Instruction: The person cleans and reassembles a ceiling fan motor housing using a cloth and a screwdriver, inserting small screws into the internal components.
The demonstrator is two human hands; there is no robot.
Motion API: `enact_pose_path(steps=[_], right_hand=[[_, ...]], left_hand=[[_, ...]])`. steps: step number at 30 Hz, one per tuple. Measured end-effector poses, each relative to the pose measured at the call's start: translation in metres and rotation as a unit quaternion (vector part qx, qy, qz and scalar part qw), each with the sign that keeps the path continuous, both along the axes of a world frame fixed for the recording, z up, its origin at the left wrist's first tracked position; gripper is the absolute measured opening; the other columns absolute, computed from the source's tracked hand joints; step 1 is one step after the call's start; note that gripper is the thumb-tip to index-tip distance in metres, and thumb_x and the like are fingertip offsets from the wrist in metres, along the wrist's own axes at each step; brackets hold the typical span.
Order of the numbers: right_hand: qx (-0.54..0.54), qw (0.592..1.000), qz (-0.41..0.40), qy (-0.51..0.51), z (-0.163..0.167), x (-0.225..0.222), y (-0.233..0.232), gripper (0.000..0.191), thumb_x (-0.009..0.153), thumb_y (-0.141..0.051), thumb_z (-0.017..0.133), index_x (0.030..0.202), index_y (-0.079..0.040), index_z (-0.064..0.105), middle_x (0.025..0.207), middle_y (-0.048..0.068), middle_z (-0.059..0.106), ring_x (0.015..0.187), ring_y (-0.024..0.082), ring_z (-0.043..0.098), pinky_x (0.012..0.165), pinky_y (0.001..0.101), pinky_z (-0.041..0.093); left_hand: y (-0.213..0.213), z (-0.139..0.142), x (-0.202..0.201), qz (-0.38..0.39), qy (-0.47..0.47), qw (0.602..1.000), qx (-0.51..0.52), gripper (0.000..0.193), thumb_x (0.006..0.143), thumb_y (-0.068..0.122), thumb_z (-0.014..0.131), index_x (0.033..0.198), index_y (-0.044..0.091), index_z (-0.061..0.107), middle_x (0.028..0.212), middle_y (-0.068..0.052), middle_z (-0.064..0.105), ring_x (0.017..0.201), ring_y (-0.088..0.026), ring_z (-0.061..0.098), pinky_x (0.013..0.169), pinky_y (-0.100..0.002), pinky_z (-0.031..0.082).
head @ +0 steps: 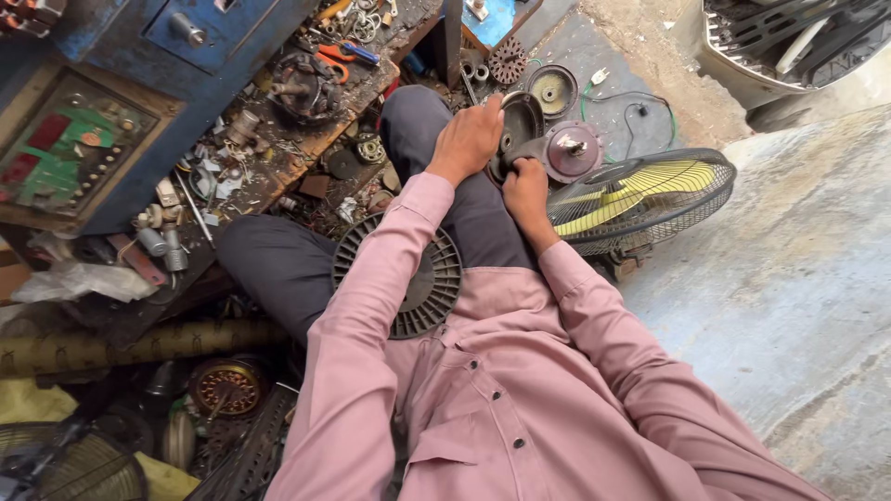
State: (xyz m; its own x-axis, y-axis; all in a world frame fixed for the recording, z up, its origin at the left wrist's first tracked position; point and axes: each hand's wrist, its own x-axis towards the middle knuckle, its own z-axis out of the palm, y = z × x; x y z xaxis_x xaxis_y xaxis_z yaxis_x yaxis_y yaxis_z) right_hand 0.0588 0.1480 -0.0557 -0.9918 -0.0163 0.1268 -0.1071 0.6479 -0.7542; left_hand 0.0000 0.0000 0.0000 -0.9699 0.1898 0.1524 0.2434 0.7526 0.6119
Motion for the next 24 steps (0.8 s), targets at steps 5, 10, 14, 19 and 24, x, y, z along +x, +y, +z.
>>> enact_pose_path(steps=[5,10,14,19,24], right_hand=[[-0.032,0.998,0.022,-0.041,0.014,-0.007,-0.006,0.017,0.081,-0.009,0.062,0.088,0.003,0.070,0.090,0.026,0.067,0.088,0.044,0.065,0.078,0.0506,0.050],[-0.078,0.990,0.030,-0.115,0.025,-0.013,-0.011,0.017,0.082,-0.009,0.059,0.086,0.004,0.068,0.084,0.027,0.067,0.080,0.040,0.068,0.074,0.0471,0.051],[-0.207,0.974,0.023,-0.092,0.017,-0.036,-0.012,0.012,0.091,-0.003,0.058,0.090,0.006,0.065,0.082,0.023,0.064,0.080,0.036,0.061,0.072,0.0449,0.049],[-0.660,0.719,-0.141,-0.169,0.023,-0.083,0.010,0.026,0.090,0.008,0.056,0.108,0.001,0.072,0.103,0.008,0.074,0.092,0.018,0.069,0.083,0.0324,0.057],[-0.432,0.890,-0.116,-0.086,0.020,-0.057,0.034,0.024,0.099,0.003,0.054,0.113,0.002,0.074,0.104,0.014,0.068,0.090,0.022,0.060,0.080,0.0344,0.050]], left_hand=[[-0.002,0.004,0.000,0.001,-0.008,1.000,-0.010,0.023,0.103,0.024,0.052,0.114,0.005,0.057,0.078,-0.024,0.069,0.075,-0.047,0.066,0.068,-0.059,0.051],[-0.002,0.007,-0.002,0.001,-0.028,1.000,-0.013,0.021,0.103,0.025,0.052,0.103,0.005,0.056,0.078,-0.024,0.069,0.077,-0.047,0.068,0.071,-0.058,0.052],[0.001,0.005,-0.003,0.001,-0.044,0.999,-0.013,0.023,0.102,0.025,0.053,0.107,0.003,0.055,0.079,-0.026,0.069,0.076,-0.048,0.067,0.070,-0.060,0.050],[0.001,0.012,-0.001,0.014,0.018,0.999,0.026,0.029,0.099,0.022,0.053,0.122,0.004,0.057,0.079,-0.025,0.070,0.075,-0.049,0.066,0.069,-0.060,0.049],[0.001,0.008,0.001,0.007,-0.030,0.999,0.016,0.026,0.104,0.024,0.052,0.122,0.006,0.057,0.083,-0.024,0.070,0.080,-0.047,0.066,0.072,-0.059,0.049]])
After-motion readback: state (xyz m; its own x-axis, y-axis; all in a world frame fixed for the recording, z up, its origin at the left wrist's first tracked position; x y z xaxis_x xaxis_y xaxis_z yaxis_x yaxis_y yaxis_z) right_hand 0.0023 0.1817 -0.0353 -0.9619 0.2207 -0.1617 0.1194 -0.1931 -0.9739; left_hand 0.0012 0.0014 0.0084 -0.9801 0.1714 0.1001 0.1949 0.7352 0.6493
